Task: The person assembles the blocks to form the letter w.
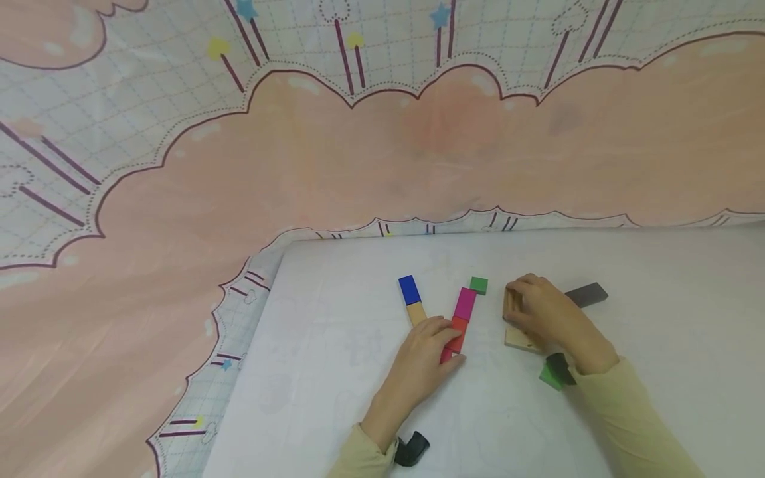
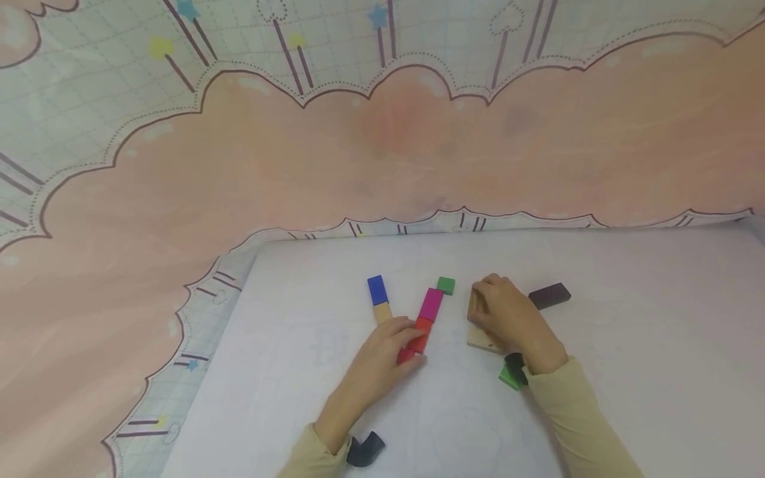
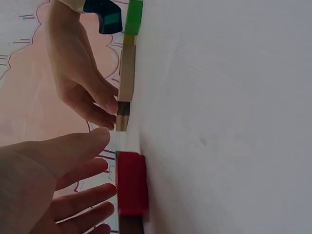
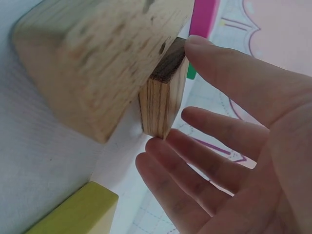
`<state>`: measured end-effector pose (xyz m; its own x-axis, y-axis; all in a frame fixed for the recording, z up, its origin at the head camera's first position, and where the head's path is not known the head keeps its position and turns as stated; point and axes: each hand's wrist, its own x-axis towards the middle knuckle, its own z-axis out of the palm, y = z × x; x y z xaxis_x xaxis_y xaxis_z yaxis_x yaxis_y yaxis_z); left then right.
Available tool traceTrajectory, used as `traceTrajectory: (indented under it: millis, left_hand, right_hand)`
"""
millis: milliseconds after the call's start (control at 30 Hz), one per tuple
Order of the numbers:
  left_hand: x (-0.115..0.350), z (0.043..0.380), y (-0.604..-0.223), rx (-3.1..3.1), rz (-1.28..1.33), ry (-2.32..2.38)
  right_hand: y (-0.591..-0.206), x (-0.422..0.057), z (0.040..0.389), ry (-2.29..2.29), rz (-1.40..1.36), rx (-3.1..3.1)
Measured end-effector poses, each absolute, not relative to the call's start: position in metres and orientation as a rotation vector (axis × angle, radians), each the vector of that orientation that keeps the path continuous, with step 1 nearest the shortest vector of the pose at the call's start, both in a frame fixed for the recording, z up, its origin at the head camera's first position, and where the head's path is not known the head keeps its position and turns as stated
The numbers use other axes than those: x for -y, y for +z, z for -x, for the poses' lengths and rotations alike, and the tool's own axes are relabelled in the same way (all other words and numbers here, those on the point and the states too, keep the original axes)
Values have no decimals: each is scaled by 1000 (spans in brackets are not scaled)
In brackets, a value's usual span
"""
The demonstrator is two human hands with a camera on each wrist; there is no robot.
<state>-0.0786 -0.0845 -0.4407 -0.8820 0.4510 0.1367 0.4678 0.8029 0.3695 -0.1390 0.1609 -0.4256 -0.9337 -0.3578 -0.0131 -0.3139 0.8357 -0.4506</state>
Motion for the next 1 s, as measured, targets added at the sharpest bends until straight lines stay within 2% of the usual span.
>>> traceTrajectory:
  millis: [333,767,1000]
  left_hand:
    - [57,89,-435,2944,795,-572]
    - [13,95,-439,3033,663,-696]
    - [-1,100,-443,3069,568,-785]
  right_hand:
    - [-427,-160,142,-690,553,-2926]
    - [-427,-163,144,-746,547,-2945]
    - [-425,-162,141,-756,431,-2866]
